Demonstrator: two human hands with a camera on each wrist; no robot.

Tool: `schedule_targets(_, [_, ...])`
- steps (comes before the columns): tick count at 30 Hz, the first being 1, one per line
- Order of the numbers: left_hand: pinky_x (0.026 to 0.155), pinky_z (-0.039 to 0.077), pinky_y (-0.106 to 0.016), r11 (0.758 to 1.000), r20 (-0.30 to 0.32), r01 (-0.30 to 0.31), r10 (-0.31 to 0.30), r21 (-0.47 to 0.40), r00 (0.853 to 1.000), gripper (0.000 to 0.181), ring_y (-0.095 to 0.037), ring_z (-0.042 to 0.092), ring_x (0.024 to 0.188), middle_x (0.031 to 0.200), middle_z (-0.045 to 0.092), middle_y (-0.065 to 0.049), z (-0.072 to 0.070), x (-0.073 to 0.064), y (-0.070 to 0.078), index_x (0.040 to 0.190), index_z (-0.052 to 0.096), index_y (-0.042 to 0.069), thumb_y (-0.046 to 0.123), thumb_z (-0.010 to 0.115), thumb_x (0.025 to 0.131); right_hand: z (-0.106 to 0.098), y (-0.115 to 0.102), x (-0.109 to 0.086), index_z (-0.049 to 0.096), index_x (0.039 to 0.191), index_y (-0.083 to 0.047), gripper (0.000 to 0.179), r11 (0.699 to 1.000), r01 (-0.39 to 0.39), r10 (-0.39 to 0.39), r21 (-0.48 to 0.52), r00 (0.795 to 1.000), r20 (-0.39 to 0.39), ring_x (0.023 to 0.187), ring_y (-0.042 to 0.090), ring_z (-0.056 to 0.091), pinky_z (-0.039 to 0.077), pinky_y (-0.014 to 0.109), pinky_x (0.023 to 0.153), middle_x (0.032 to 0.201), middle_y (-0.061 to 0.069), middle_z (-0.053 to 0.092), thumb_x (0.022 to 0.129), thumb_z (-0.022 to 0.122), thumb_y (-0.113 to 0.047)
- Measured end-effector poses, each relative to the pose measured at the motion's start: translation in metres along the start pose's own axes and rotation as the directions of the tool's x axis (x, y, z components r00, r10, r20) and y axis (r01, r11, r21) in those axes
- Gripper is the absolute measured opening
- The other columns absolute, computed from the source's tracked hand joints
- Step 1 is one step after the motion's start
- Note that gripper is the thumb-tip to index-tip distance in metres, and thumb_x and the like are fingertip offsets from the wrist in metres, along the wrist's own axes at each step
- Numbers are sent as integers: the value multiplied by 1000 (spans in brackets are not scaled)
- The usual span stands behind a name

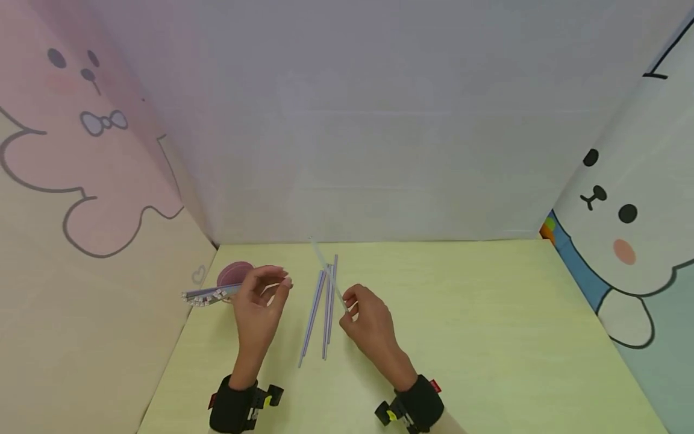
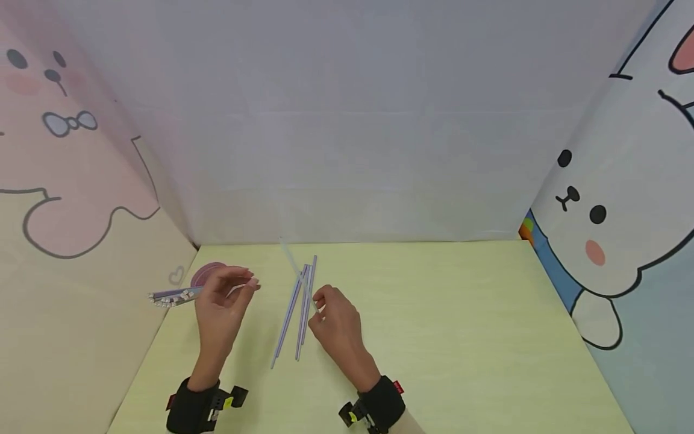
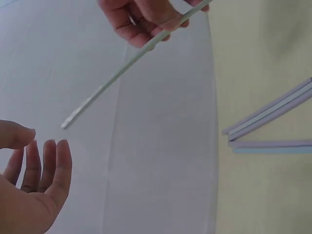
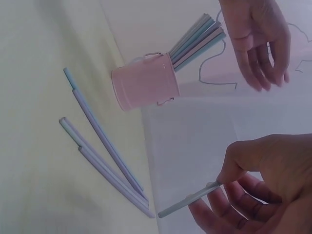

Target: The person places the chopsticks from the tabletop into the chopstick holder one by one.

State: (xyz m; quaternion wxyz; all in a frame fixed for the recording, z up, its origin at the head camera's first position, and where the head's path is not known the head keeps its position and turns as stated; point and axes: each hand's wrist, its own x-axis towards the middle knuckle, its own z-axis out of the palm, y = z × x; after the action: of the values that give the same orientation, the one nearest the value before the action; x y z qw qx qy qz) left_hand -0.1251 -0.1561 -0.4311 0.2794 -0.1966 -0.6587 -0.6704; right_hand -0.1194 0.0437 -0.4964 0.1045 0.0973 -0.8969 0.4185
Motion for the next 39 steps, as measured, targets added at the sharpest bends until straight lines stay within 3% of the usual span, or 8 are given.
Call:
schedule_targets(4, [75,61,-21,999,21,52,-52,6,998,29,-35,62,85,97,52,-42,6,-2,-2,107,52,-27,-30,59,79,1,-8,-1,64,101,-10,28,997,71,-71,-1,997,-11,71,11,64,52,27,55,88,0,66,75,66,-1])
schedule_targets(11, [75,61,-23,998,46,63,-63,7,997,30,-40,62,85,98,53,-40,12,1,0,110,53,-25,-29,60,80,3,-16,-2,61,103,-12,28,987,157,-158,39,987,29,73,10,62,58,22,56,89,-1,64,78,66,-2])
schedule_targets(18, [73,62,-24,995,38,99,-99,17,994,28,-42,62,85,99,56,-37,9,1,7,110,51,-24,-26,59,83,9,-23,-3,59,106,-10,27,966,244,-250,90,966,67,76,9,62,61,26,59,90,-1,63,81,65,-2])
schedule_targets(23, [73,62,-26,997,21,79,-79,-4,997,30,-44,63,83,100,57,-39,3,0,3,112,52,-23,-26,59,84,16,-24,-2,59,106,-10,26,957,275,-282,94,956,76,77,9,62,62,28,60,91,1,64,83,66,-1])
schedule_targets(29, [72,62,-27,998,-29,7,-9,-67,1000,30,-32,66,85,98,55,-40,-8,5,-5,112,53,-23,-28,58,83,19,-14,1,61,107,-9,26,974,224,-226,30,970,94,80,13,64,61,27,61,92,1,65,83,70,-5])
schedule_targets(39, [71,62,-26,992,-147,-86,73,-87,986,30,-28,67,83,95,60,-31,-39,25,8,109,52,-26,-30,58,80,35,16,0,65,102,-9,23,990,90,-82,-111,993,80,74,14,65,54,28,54,88,0,66,80,71,-6])
